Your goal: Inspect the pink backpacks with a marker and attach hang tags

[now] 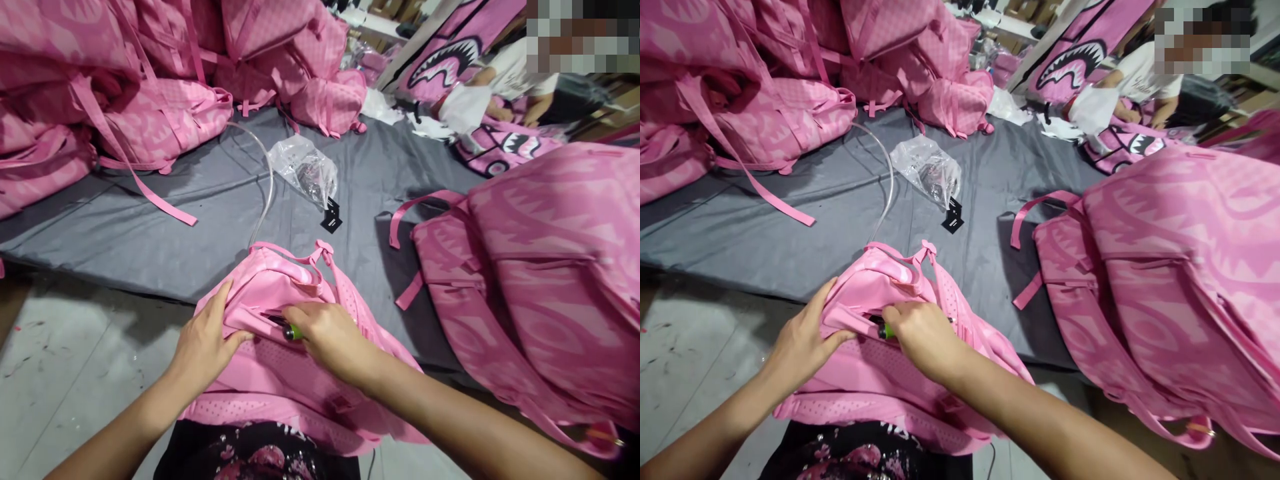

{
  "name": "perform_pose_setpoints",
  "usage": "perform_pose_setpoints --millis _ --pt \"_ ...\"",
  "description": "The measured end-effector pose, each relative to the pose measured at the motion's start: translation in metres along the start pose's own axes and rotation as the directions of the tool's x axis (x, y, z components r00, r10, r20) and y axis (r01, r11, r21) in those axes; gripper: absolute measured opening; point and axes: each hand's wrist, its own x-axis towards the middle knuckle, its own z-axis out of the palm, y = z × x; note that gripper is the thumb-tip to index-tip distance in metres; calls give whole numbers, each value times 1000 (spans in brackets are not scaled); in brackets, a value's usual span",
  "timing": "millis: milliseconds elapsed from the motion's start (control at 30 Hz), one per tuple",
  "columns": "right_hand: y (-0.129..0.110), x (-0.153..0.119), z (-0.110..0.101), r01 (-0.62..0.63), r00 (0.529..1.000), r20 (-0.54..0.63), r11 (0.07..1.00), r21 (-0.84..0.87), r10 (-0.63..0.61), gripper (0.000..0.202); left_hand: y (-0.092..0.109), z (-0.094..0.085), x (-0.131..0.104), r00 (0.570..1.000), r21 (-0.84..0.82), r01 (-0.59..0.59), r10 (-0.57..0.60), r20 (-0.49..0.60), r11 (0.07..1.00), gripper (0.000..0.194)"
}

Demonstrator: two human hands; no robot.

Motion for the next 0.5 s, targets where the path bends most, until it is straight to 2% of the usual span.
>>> perform_pose_setpoints --millis 67,133,200,300,400,467,500 --pt "-4 7 -3 23 998 54 999 -26 -21 18 1 4 0 1000 51 -16 18 -25 999 78" --pt "-9 9 -10 63 998 24 995 -80 -61 16 4 3 0 995 85 -72 78 -69 994 72" --pt "-12 9 -18 94 992 -81 991 -93 -102 13 10 0 3 979 111 -155 168 -116 982 65" --pt "-9 5 -28 116 962 -253 992 43 -101 11 21 1 17 926 129 -318 337 -171 939 63" --pt "9 -3 -35 28 946 -323 985 173 30 14 39 12 42 878 83 -464 471 -92 882 65" --pt "30 -10 -37 -26 937 -340 988 155 78 23 54 26 62 878 40 -478 478 10 877 65" --pt "43 -13 -38 -22 942 -332 995 102 55 24 61 34 72 890 11 -455 454 43 890 65"
